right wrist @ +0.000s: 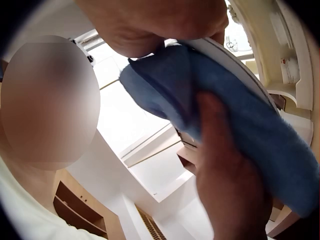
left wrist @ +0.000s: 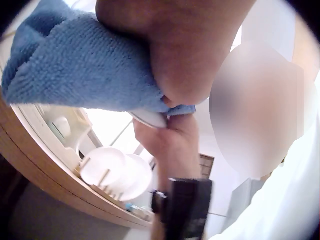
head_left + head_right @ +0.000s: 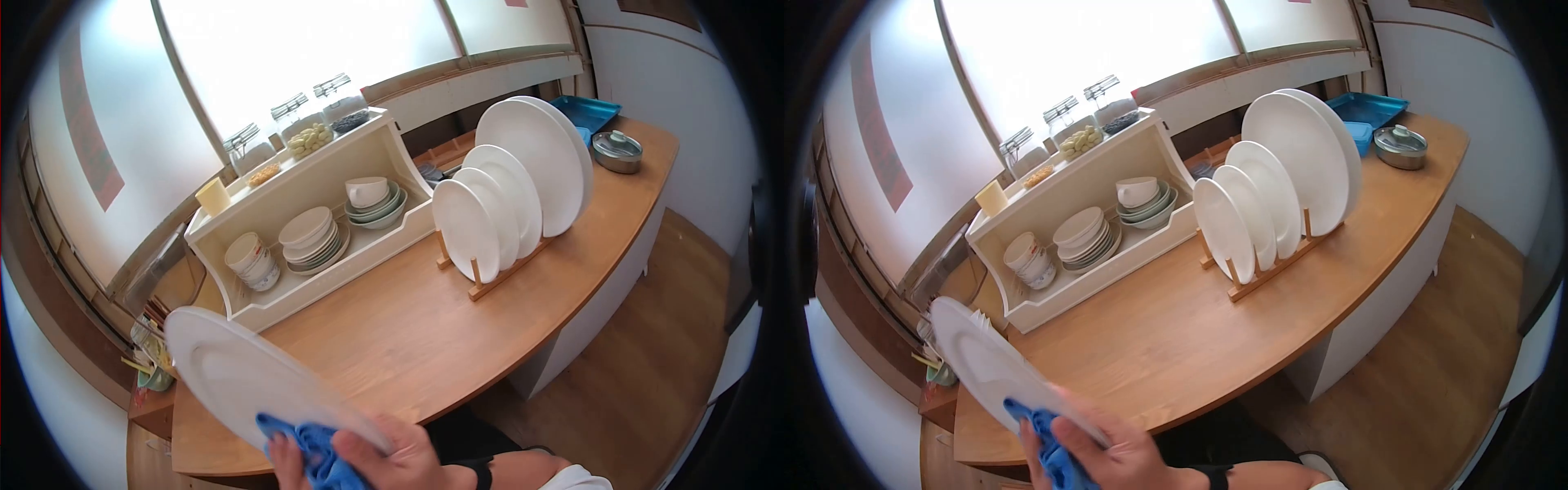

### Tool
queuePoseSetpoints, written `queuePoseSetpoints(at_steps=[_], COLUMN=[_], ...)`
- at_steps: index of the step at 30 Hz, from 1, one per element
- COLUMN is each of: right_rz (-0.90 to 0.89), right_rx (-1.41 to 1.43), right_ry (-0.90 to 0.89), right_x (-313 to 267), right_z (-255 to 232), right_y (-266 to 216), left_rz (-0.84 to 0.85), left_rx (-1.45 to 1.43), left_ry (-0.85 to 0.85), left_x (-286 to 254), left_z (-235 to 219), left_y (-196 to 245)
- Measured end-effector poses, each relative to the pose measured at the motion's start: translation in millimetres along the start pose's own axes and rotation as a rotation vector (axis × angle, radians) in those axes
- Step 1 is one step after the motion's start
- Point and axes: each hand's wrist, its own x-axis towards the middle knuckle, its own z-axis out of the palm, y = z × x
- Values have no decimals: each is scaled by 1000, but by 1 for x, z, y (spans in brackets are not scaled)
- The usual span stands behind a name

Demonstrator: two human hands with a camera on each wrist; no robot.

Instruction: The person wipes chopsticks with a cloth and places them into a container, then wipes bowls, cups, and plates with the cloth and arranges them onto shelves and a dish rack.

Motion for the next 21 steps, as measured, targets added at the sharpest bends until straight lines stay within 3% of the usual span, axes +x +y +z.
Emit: queuePoseSetpoints(at_steps=[2, 4, 6, 7, 9, 10, 12, 13, 15, 16, 18, 19, 20, 21], right_rz=[57, 25, -22, -13, 1, 52, 100, 52, 6, 35, 132, 132, 103, 70], right_rx=[-109, -128, -145, -170, -195, -181, -172, -117, -72, -15, 131, 164, 87, 11], right_ry=[196, 193, 194, 192, 202, 175, 149, 188, 218, 253, 265, 240, 147, 51], right_x=[-10, -19, -21, -21, -22, -21, -18, -17, -18, -22, -35, -41, -45, -46], right_z=[-14, -18, -17, -16, -20, -24, -26, -23, -15, -9, -3, -1, -3, -6], right_y=[2, -3, -6, -9, -12, -13, -10, -3, 9, 18, 33, 42, 45, 45], left_rz=[-65, -101, -277, -282, -19, -22, -325, -328, -271, -275, -746, -702, -699, -694], left_rx=[-143, -187, 529, 534, 191, 192, -56, -61, 596, 590, -470, -507, -163, -164], left_ry=[99, 177, 60, 62, 394, 392, 315, 315, 68, 80, 572, 521, 344, 355], left_x=[-2, -7, -10, -19, -48, -67, -97, -98, -99, -91, -72, -72, -85, -84], left_z=[3, -12, -45, -32, 17, 21, 24, 21, 12, 21, 39, 26, -3, -19], left_y=[-3, -2, -4, -8, -23, -30, -37, -34, -4, 14, 40, 37, 21, 12])
